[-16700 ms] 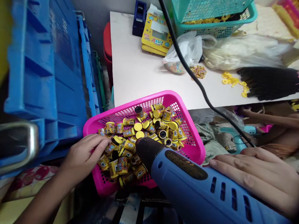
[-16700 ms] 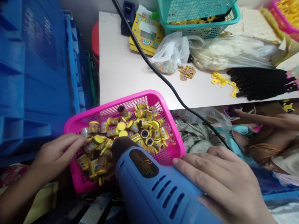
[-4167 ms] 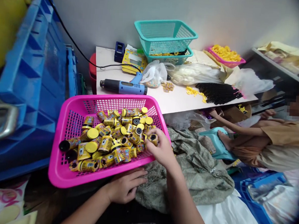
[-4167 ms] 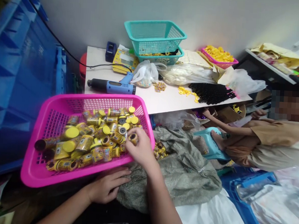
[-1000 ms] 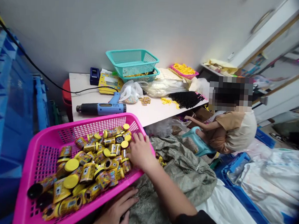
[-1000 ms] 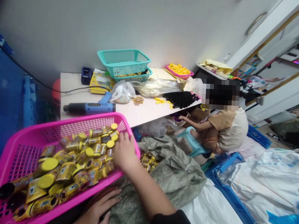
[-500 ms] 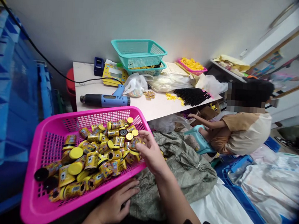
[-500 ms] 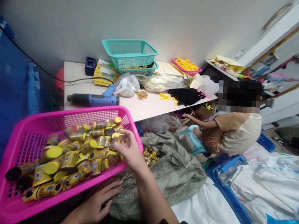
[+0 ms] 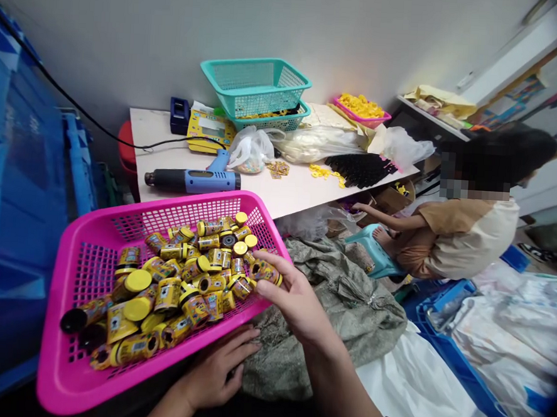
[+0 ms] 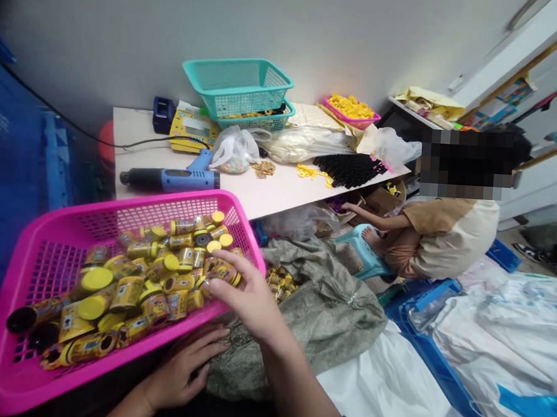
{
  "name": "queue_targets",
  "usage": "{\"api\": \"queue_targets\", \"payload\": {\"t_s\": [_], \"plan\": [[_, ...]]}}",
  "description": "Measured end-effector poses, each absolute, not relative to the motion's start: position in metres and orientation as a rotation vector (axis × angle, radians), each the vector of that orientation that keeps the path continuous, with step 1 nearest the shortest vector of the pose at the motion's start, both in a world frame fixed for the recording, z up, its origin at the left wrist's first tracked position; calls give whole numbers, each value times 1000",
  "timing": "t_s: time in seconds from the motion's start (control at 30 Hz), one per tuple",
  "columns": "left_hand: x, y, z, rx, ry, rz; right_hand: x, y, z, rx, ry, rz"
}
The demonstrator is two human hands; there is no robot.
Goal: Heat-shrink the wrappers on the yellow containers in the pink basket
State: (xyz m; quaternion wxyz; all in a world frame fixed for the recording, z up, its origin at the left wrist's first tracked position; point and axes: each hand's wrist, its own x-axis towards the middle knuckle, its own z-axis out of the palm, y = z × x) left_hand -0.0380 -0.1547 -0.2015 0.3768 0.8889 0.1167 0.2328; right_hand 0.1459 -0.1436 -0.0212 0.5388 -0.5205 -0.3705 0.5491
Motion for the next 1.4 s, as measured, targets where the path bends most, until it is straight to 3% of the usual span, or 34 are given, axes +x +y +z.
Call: {"api": "queue_targets", "payload": {"t_s": [0.17,0.57,0.73,0.83,1.0,1.13,1.4], "plan": [[-39,-156,-204,2269,321,556,144,-149,-26,-1512,-1156,794],[-39,-155,-200,2196,305,514,161,-153,-21,-1404,-1497,400],[-38,-156,-197,2147,285,536,222,-170,-35,-1705,-1204,70],[-37,-156,-197,2146,278,558,247,-170,-47,-2085,-1391,57],[-37,-156,-197,2142,276,502,211,-129,-55,-2089,-1635,-111],[-37,-156,-196,2132,299,460,173,-89,-59,-2367,-1869,52],[-38,-157,-200,2114,283,512,179,-102,-58,-2141,-1783,-5]]}}
